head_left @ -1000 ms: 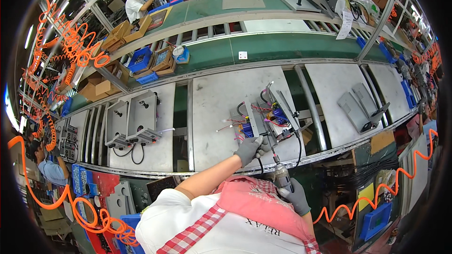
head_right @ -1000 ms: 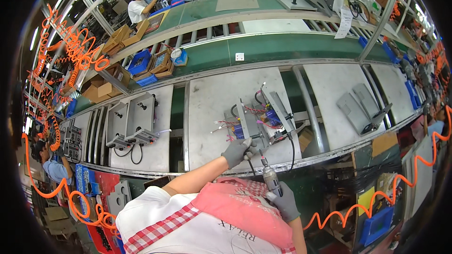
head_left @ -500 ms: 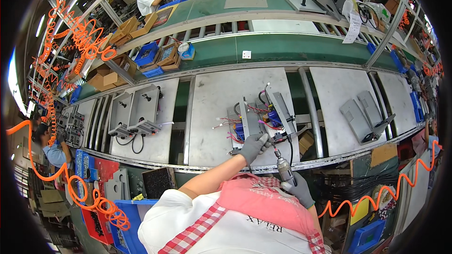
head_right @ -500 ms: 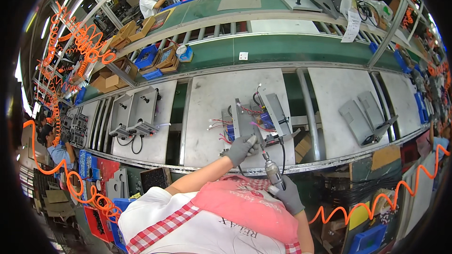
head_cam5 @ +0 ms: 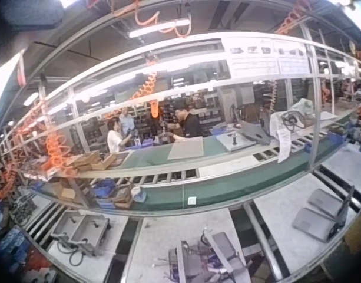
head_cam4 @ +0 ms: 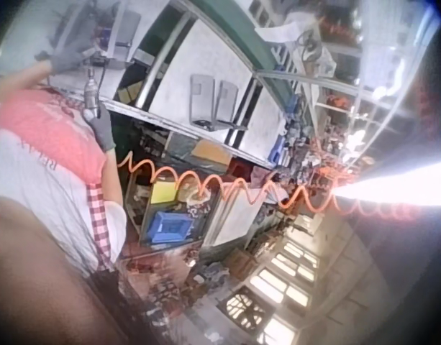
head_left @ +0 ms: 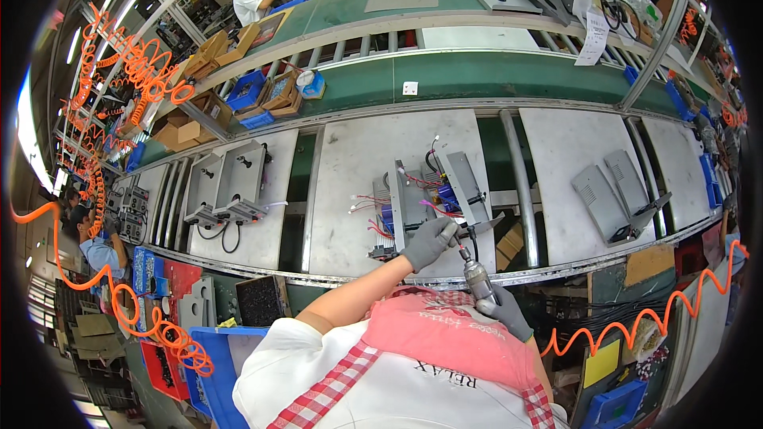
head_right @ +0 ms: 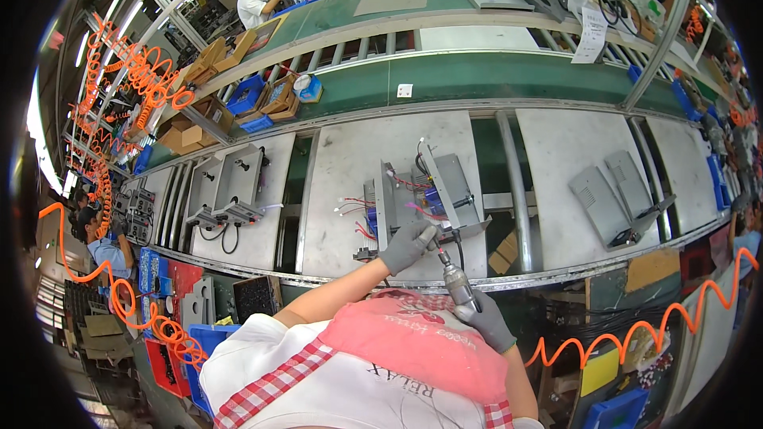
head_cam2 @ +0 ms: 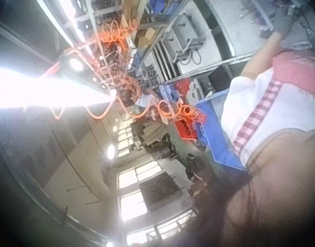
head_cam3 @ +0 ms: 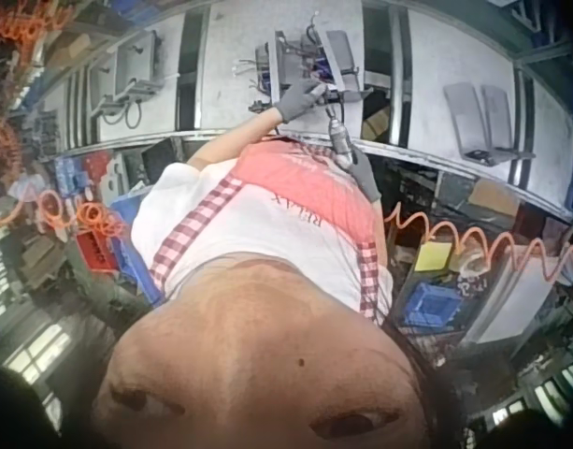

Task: The person assembles electronic components on a workbench, using a cordless screwdriver to secure parts onto a circuit board and a pneumatic screwdriver to fasten screws into a metal enclosure. They handle wires, circuit boards, and metal casings, moving the assembled unit along the assembly line.

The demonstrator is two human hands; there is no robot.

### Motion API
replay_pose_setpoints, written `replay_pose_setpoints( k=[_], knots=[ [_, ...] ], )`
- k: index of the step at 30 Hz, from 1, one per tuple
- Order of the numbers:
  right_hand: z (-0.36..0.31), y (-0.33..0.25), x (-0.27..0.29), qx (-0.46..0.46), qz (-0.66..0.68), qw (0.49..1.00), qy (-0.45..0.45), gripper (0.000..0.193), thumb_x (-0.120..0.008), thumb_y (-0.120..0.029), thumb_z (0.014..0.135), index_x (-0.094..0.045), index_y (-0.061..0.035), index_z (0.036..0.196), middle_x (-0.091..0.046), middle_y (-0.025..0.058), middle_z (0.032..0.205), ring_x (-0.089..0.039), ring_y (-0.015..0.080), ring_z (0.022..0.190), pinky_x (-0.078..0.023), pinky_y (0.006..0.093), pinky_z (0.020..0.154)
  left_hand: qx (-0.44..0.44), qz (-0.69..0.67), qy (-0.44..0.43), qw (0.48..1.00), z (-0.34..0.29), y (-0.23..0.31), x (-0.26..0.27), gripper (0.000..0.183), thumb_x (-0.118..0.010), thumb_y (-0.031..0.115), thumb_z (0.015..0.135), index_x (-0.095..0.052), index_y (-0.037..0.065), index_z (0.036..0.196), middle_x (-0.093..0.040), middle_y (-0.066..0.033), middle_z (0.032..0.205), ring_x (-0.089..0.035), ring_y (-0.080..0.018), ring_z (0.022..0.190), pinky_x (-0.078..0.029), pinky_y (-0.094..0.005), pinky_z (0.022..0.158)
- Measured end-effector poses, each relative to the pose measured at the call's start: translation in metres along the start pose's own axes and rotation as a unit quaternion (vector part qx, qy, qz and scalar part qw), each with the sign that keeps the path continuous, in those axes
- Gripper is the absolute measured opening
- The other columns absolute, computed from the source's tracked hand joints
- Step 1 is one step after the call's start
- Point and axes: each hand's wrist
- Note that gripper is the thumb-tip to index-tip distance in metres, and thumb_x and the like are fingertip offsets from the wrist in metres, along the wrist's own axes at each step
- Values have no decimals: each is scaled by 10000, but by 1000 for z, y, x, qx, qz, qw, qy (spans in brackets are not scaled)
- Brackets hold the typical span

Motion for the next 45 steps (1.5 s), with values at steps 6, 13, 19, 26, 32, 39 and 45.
replay_pose_setpoints(
  k=[6, 13, 19, 26, 32, 39, 45],
  knots=[
    [-1, 12, 18, 7, 53, 999, -5, 595, -698, -403, 724, -545, 25, 1108, -575, 61, 938, -522, 135, 836, -434, 288, 767, 48, -78, 33, 995, 1, 7, -27, 303, -443, 275, 967, -619, 29, 945, -550, 11, 695, -466, -49, 581, -395, -209, 520],
    [-9, 28, 42, 21, -88, 985, 144, 484, -720, -317, 713, -580, -1, 1052, -627, 91, 877, -574, 146, 806, -467, 313, 725, 100, -14, 13, 995, 23, -8, -28, 337, -651, 330, 847, -675, 18, 972, -603, 13, 748, -514, -54, 644, -409, -223, 546],
    [-10, 68, 58, -42, -144, 967, 205, 469, -734, -340, 698, -593, -40, 1030, -648, 121, 824, -606, 178, 734, -475, 334, 677, 81, 230, 130, 961, 87, -24, 31, 467, -646, 444, 821, -690, -21, 812, -624, -43, 719, -535, -143, 650, -424, -312, 627],
    [36, 102, 56, -114, -177, 961, 181, 570, -742, -409, 686, -593, -15, 1070, -651, 158, 844, -632, 218, 751, -494, 354, 697, 199, 126, 140, 962, 142, -61, 19, 571, -623, 499, 802, -668, -63, 893, -654, -165, 832, -603, -242, 768, -456, -346, 736],
    [56, 119, 58, -133, -175, 959, 176, 552, -746, -424, 693, -594, -22, 1040, -638, 149, 846, -610, 203, 737, -485, 337, 675, 205, 126, 173, 955, 142, -52, 4, 597, -625, 505, 796, -657, -80, 911, -648, -193, 865, -609, -254, 789, -469, -358, 738],
    [66, 116, 60, -142, -177, 962, 154, 562, -743, -431, 687, -592, -5, 1021, -634, 141, 824, -616, 205, 730, -490, 336, 672, 188, 146, 177, 955, 144, -65, 11, 584, -609, 509, 802, -657, -67, 890, -640, -181, 776, -603, -271, 719, -465, -370, 705],
    [70, 131, 61, -101, -156, 968, 170, 533, -749, -406, 687, -590, -7, 1003, -620, 103, 775, -593, 159, 661, -486, 313, 618, 193, 177, 161, 952, 143, -40, 0, 577, -595, 494, 805, -657, -73, 891, -651, -215, 811, -630, -290, 768, -471, -374, 734]
  ],
)
Point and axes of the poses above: each hand's wrist, its own z-axis towards the middle knuckle, its own x-axis out of the back of the hand, y = z × x
